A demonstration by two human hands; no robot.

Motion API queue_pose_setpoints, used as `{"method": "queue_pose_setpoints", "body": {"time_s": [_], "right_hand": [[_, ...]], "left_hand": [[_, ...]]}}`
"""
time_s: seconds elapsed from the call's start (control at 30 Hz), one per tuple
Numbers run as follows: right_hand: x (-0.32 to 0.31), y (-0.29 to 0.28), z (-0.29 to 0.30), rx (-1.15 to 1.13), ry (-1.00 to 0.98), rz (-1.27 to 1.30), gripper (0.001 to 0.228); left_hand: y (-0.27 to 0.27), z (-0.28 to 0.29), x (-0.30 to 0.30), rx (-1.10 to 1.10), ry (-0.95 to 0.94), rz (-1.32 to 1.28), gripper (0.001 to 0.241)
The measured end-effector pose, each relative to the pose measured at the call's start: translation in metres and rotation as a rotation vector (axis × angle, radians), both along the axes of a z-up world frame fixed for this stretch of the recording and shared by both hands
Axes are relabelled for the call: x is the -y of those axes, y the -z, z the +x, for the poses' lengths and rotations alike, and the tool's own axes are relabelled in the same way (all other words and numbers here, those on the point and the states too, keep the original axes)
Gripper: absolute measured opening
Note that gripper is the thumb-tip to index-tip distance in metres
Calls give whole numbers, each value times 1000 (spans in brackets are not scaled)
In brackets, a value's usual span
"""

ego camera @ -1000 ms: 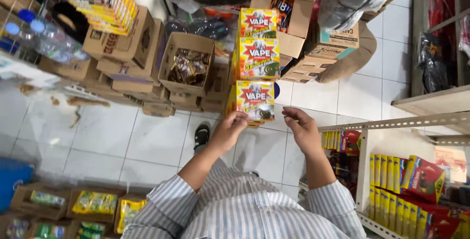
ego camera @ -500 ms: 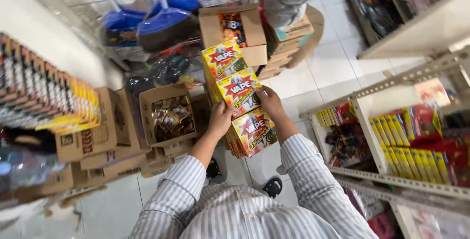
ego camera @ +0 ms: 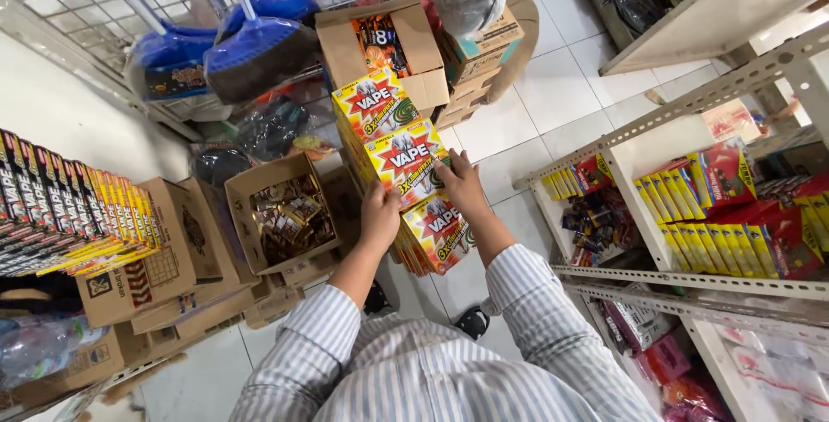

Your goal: The person picks up boxes of mosquito repellent from stacks on the floor, turns them in hand, and stacks them onto the store shelves by hand.

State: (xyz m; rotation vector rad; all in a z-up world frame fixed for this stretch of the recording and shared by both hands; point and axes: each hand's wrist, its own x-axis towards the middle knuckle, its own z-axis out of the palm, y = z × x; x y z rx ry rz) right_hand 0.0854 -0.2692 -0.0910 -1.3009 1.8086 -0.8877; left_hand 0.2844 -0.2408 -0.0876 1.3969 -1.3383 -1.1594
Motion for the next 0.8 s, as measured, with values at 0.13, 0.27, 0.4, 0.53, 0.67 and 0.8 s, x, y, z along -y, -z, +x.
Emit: {"method": "queue_pose_setpoints", "body": {"time_s": [0.13, 0.27, 0.4, 0.53, 0.67, 0.8], "right_hand": [[-11, -12, -2, 218, 62, -83, 54], [-30, -51, -14, 778, 22, -217, 40], [-73, -119, -34, 675, -58, -184, 46], [-123, -196, -48, -701, -131, -505, 67], [-163, -222, -53, -660, -478, -675, 85], [-175, -228, -115, -909, -486, -639, 91]], "left_hand": [[-36, -1, -13, 158, -41, -139, 25], [-86, 0, -40, -422, 22, 11, 42], [-104, -11, -60, -763, 201, 150, 42], [-93, -51, -78, -703, 237, 234, 41], [-92, -109, -102, -717, 344, 301, 55], [-116, -150, -126, -599, 488, 179, 53]]}}
